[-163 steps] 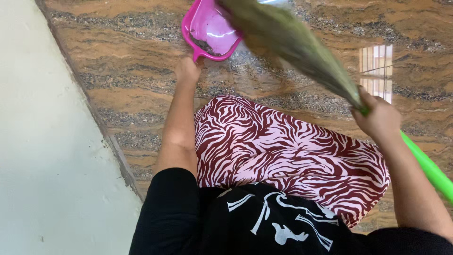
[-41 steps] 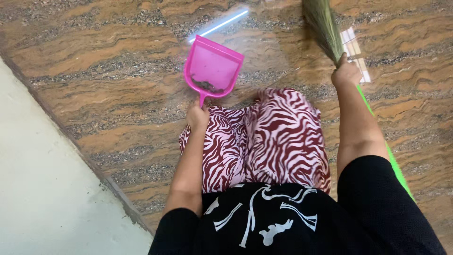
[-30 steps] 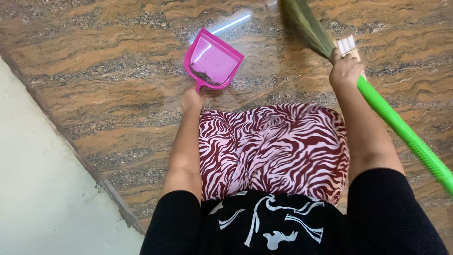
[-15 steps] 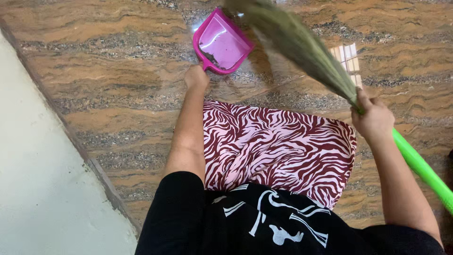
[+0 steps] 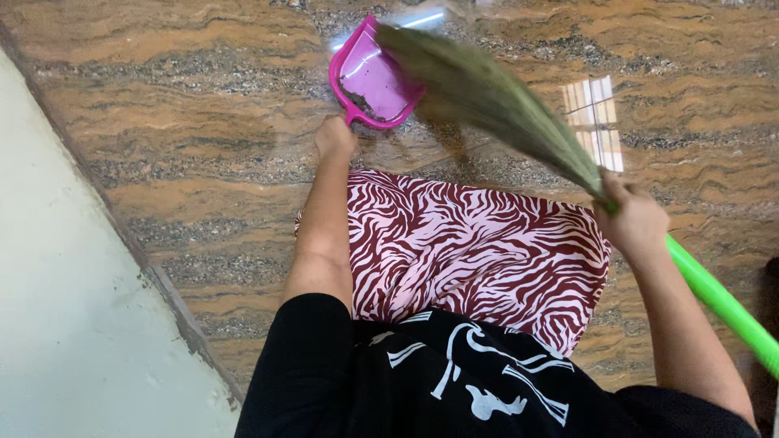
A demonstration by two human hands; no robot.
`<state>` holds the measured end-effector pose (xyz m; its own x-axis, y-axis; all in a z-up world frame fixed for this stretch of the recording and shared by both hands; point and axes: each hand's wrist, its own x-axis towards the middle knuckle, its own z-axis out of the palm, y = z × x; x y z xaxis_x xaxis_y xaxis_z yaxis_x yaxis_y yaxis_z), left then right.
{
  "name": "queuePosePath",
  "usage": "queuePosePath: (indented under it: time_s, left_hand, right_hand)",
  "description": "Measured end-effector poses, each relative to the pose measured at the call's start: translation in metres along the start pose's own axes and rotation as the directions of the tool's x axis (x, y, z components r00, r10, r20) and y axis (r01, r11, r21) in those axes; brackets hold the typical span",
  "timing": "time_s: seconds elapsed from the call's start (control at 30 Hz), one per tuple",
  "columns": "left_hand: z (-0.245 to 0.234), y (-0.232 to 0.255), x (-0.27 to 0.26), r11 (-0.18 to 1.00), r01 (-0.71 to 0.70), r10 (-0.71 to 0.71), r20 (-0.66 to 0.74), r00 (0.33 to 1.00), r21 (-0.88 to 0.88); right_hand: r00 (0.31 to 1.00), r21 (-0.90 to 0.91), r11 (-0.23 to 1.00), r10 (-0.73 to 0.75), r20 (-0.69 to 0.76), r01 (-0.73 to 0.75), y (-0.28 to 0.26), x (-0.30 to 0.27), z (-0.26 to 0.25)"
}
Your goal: The person sweeps debris on a tiled floor using a broom and a pink dustpan, then walks to a different room and empties the dustpan into a black trash bag.
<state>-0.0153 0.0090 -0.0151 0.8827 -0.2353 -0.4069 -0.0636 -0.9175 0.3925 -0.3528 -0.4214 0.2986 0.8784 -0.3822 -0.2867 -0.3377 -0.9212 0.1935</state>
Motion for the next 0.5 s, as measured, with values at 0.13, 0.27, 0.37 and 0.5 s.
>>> queuePosePath:
  time_s: [0.13, 0.27, 0.37, 0.5]
  left_hand:
    - [0.012, -0.009, -0.001, 0.999, -0.034, 0.033, -0.068, 0.997, -0.005]
    - [-0.006, 0.003, -0.015, 1.0, -0.003, 0.003, -0.066, 0.998, 0.001]
    - [-0.038, 0.017, -0.032, 0.995, 0.034, -0.032, 0.02, 0.999, -0.088]
    - [-0.046, 0.013, -0.035, 0.981, 0.15, -0.127, 0.176, 0.976, -0.123]
  right_hand:
    - [0.978, -0.012, 1.0, -0.028, -0.205, 0.026, 0.028, 0.0, -0.008]
    - [0.995, -0.01, 0.995, 0.095, -0.024, -0.095, 0.01, 0.023, 0.002]
    - [0.985, -0.033, 0.993, 0.113, 0.133, -0.109, -0.02, 0.024, 0.015]
    - [0.999, -0.058, 0.998, -0.037, -0.018, 0.036, -0.035, -0.001, 0.018]
